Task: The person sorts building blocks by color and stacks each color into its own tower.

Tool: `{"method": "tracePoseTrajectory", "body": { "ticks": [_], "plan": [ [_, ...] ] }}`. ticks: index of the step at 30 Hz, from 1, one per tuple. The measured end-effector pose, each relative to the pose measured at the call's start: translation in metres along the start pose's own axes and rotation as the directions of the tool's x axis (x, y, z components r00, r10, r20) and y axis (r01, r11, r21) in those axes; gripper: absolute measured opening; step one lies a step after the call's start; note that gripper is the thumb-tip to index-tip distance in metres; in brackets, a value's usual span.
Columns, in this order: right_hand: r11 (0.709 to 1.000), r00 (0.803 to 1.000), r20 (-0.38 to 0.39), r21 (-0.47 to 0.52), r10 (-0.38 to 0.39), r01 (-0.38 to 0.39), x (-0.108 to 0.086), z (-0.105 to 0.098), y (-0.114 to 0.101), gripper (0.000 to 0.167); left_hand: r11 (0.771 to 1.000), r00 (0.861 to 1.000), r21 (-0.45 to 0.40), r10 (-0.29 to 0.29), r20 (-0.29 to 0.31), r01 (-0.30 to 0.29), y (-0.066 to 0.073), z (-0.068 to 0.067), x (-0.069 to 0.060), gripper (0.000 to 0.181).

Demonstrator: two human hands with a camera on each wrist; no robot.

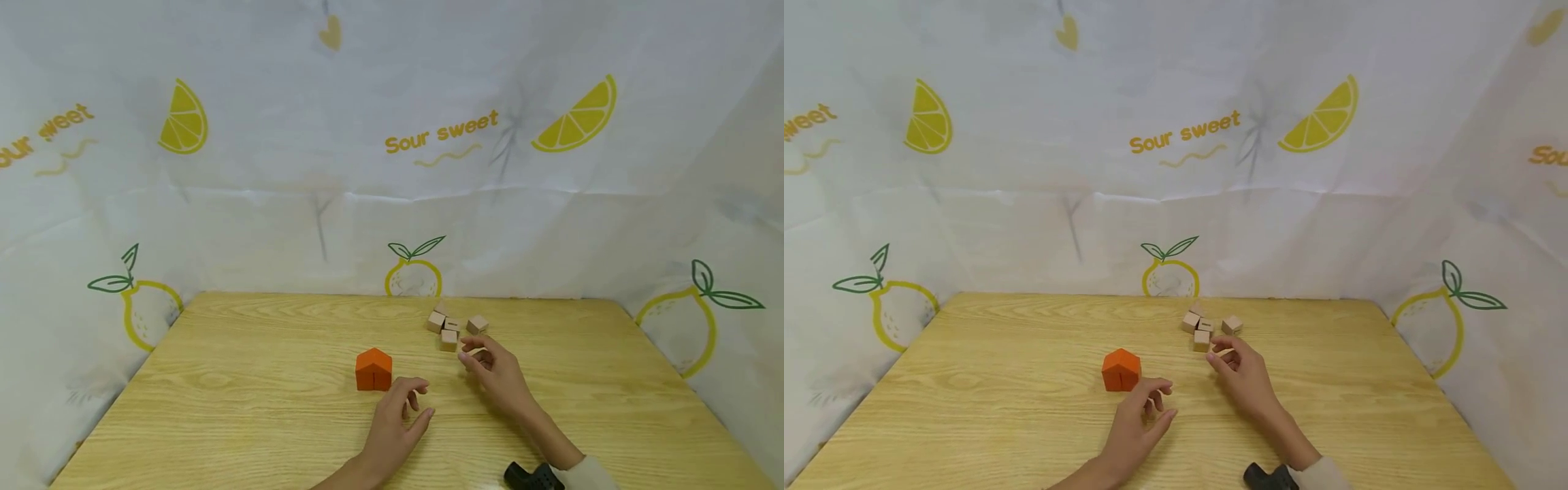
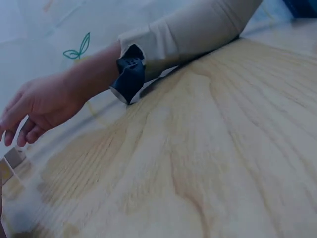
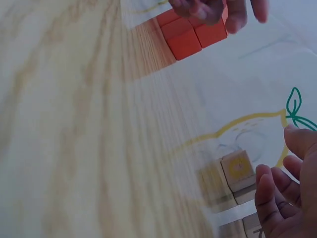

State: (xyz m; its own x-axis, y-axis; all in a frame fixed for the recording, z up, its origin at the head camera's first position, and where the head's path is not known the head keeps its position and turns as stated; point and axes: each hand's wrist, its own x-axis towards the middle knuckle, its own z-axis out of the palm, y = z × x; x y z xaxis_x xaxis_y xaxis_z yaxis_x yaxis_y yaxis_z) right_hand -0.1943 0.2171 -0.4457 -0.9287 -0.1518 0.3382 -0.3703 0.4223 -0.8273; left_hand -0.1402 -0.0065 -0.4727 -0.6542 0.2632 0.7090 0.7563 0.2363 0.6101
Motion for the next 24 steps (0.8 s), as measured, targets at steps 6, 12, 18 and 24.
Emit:
{"method": "tracePoseTrajectory", "body": {
  "ticks": [6, 12, 18, 24],
  "plan": [
    [0.999, 0.999, -0.036, -0.045, 0.027, -0.029, 0.005, 0.0, 0.013, 0.036, 0.991, 0.994, 0.072, -0.111, 0.001, 0.11, -0.012, 0.021, 0.018, 0.038],
    [0.999, 0.999, -0.025, -0.023, 0.022, -0.022, 0.013, 0.004, 0.021, 0.036, 0.989, 0.991, 0.076, -0.123, -0.056, 0.127, -0.026, 0.036, 0.035, 0.041],
    [0.999, 0.999, -0.01, -0.014, 0.037, -0.037, 0.019, 0.007, 0.024, 0.035, 0.968, 0.974, 0.134, -0.2, -0.104, 0.213, -0.036, 0.044, 0.048, 0.042],
    [0.994, 0.999, -0.031, -0.109, 0.006, -0.01, 0.026, 0.007, 0.028, 0.033, 0.914, 0.958, 0.289, -0.263, -0.112, 0.285, -0.04, 0.054, 0.059, 0.04]
  ]
}}
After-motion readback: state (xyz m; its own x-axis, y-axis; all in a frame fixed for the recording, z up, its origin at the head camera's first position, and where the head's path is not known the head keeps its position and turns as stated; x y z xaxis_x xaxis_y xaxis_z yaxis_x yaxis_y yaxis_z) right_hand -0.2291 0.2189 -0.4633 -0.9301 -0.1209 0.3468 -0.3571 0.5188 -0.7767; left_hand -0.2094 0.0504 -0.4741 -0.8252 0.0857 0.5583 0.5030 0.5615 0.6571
